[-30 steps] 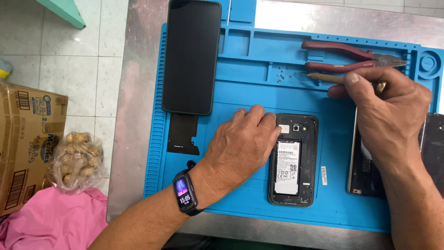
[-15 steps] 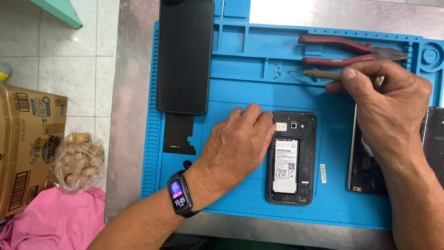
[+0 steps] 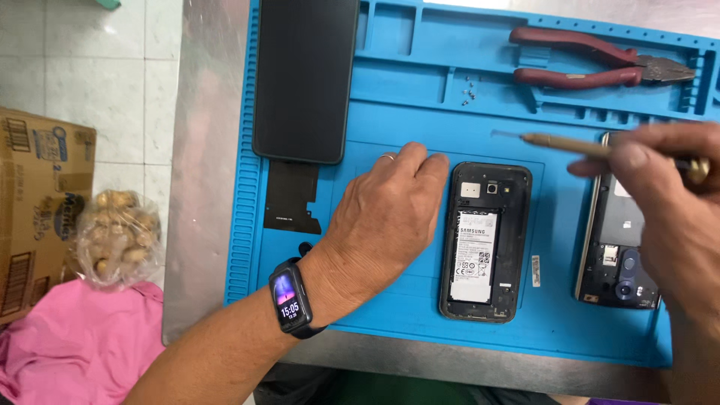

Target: The person uses a screwdriver to remove screws from the back of a disassembled smartphone. They then use a metal prying tool to carefully lift and separate the internal components from the phone's frame.

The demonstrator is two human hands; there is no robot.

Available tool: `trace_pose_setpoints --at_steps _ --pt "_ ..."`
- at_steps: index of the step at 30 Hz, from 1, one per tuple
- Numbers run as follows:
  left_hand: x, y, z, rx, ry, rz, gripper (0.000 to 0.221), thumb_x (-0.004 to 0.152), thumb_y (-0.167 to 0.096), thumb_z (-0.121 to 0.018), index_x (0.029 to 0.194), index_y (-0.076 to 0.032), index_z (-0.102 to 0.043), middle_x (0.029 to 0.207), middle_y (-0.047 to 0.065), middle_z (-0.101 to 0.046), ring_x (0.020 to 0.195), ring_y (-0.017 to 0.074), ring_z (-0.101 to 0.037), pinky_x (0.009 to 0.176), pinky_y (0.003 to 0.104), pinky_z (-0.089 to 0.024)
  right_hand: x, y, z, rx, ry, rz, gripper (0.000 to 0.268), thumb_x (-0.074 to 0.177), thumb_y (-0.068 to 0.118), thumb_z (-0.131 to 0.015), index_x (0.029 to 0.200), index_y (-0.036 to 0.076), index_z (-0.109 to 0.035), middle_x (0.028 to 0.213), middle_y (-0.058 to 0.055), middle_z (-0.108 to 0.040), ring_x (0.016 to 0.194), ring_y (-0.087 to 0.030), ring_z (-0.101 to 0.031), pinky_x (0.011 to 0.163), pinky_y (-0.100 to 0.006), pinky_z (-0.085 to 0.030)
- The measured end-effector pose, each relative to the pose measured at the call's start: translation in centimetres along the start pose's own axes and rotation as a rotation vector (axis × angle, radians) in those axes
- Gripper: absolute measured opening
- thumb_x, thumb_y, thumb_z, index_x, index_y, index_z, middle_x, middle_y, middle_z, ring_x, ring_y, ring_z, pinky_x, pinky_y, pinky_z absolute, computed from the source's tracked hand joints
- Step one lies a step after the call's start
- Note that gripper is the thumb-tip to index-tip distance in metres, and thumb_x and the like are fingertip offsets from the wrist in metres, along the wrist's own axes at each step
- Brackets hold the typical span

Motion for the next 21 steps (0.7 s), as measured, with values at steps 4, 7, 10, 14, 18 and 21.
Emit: trace_pose_setpoints --at_steps 4,7,10,14,18,21 --pt "-0.1 0.0 -0.2 0.023 0.006 0.005 0.021 0.095 0.014 -0.059 0.091 -0.006 -0.055 0.085 0.008 -0.042 0.062 0.0236 -0.04 0.043 0.04 -0.042 -2.0 -1.6 -0.3 0.11 0.03 -0.048 0.016 0.119 0.005 -0.057 0.132 -0.003 -0.055 0.119 -0.017 -0.063 0.104 -0.036 -0.08 0.115 -0.042 -0.058" --pt "-0.1 0.0 -0.3 0.028 0.017 0.016 0.028 0.091 0.018 -0.058 0.085 -0.008 -0.05 0.084 0.006 -0.039 0.061 0.0226 -0.038 0.042 0.04 -0.04 -3.1 1.1 -1.5 0.044 0.008 -0.182 0.014 0.114 0.007 -0.06 0.124 -0.002 -0.061 0.105 -0.021 -0.074 0.107 -0.027 -0.078 0.11 -0.034 -0.047" --pt "-0.1 0.0 -0.3 0.032 0.003 0.014 0.023 0.093 0.016 -0.06 0.088 -0.006 -0.056 0.086 0.007 -0.042 0.061 0.0223 -0.039 0.041 0.039 -0.04 -3.1 1.0 -1.9 -0.025 0.031 -0.134 0.015 0.114 0.011 -0.065 0.12 -0.003 -0.066 0.103 -0.02 -0.076 0.112 -0.025 -0.075 0.103 -0.033 -0.049" --pt "-0.1 0.0 -0.3 0.044 0.01 0.016 0.027 0.092 0.017 -0.061 0.085 -0.007 -0.054 0.086 0.006 -0.042 0.061 0.0214 -0.038 0.041 0.038 -0.041 -3.0 0.3 -1.9 -0.042 0.041 -0.098 0.017 0.115 0.012 -0.064 0.121 -0.004 -0.064 0.103 -0.021 -0.076 0.111 -0.027 -0.076 0.096 -0.033 -0.049" --pt "-0.2 -0.1 -0.2 0.054 0.002 0.007 0.024 0.095 0.014 -0.063 0.087 -0.007 -0.054 0.088 0.007 -0.043 0.062 0.0224 -0.039 0.042 0.039 -0.042 -3.1 -0.1 -1.9 -0.032 0.044 -0.117 0.019 0.114 0.012 -0.065 0.123 -0.005 -0.064 0.106 -0.021 -0.076 0.108 -0.024 -0.073 0.09 -0.031 -0.048" --pt "-0.2 -0.2 -0.2 0.044 -0.008 0.009 0.023 0.097 0.011 -0.064 0.087 -0.007 -0.054 0.088 0.007 -0.042 0.063 0.0229 -0.04 0.042 0.039 -0.042 -3.1 0.0 -1.9 -0.04 0.041 -0.142 0.018 0.114 0.012 -0.065 0.123 -0.004 -0.065 0.104 -0.02 -0.077 0.083 -0.018 -0.059 0.072 -0.029 -0.04"
Point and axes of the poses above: each hand's wrist, its own x-axis towards the middle knuckle, its own z-axis out of the back of the hand, y = z × x, the point moved 8 cm from there along x, towards the middle knuckle
